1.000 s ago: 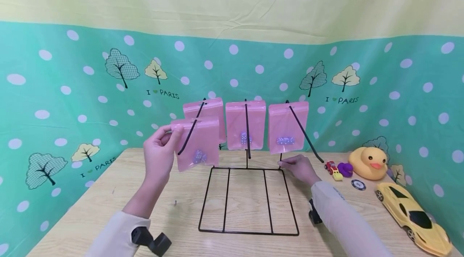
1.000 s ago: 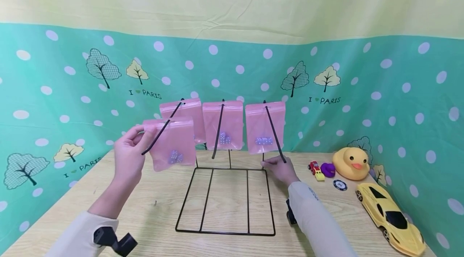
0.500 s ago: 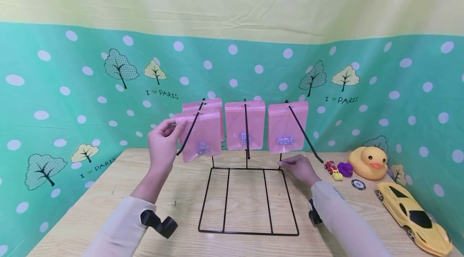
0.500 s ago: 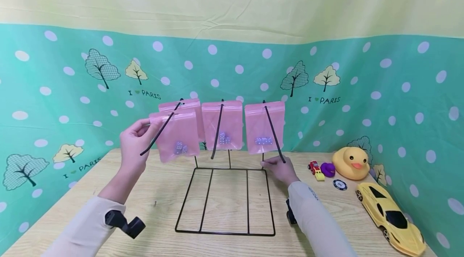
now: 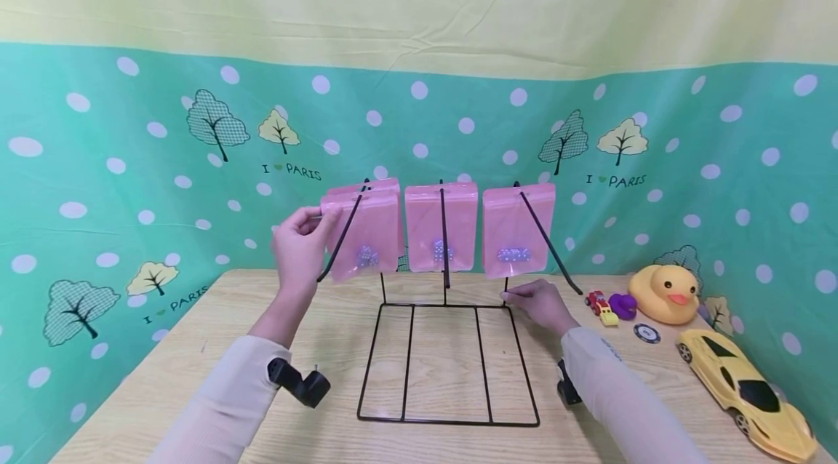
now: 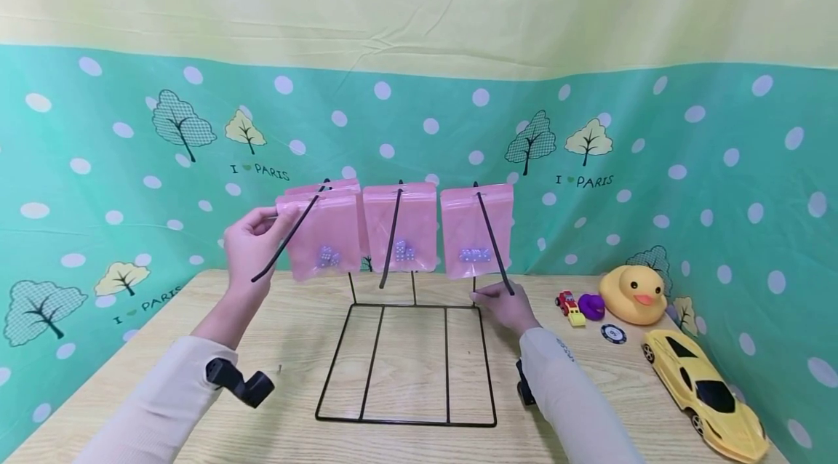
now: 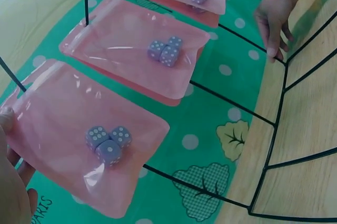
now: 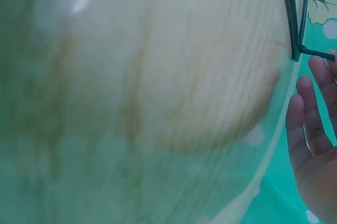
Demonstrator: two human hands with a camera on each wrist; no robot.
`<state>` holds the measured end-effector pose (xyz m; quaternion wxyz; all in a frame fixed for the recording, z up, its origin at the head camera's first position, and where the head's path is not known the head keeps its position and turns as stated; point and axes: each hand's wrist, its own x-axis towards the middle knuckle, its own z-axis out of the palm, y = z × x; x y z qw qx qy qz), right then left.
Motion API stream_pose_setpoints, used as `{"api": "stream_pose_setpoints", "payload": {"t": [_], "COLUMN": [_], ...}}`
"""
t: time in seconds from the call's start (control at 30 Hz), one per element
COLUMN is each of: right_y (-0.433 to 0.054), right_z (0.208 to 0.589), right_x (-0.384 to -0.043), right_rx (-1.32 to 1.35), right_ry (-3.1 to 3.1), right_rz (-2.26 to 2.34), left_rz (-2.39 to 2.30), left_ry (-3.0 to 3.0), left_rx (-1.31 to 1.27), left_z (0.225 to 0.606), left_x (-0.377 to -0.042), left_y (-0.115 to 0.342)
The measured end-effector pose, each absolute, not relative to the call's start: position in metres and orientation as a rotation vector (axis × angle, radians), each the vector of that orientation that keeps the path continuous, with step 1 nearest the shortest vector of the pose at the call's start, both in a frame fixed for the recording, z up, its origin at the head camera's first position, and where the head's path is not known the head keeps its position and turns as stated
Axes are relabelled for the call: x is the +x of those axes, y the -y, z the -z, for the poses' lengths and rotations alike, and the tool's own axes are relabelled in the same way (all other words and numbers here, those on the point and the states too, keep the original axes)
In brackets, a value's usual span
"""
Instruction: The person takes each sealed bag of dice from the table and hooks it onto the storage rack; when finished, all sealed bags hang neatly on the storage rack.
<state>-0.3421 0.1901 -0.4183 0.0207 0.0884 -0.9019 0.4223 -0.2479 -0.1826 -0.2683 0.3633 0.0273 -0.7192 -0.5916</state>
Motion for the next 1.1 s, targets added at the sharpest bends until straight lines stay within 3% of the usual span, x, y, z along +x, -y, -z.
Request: {"api": "stream_pose_setpoints", "payload": {"t": [1.1], "right_y": [-0.189], "right_z": [0.418], "right_x": [-0.340], "right_rx": [0.305], "right_ry": [2.823], "right_rz": [-1.251], "left_rz": [1.250], "left_ry": [2.040], "left_rx": [0.187], "left_z": [0.256], "left_x": [-0.264], "left_y": [0.182]}}
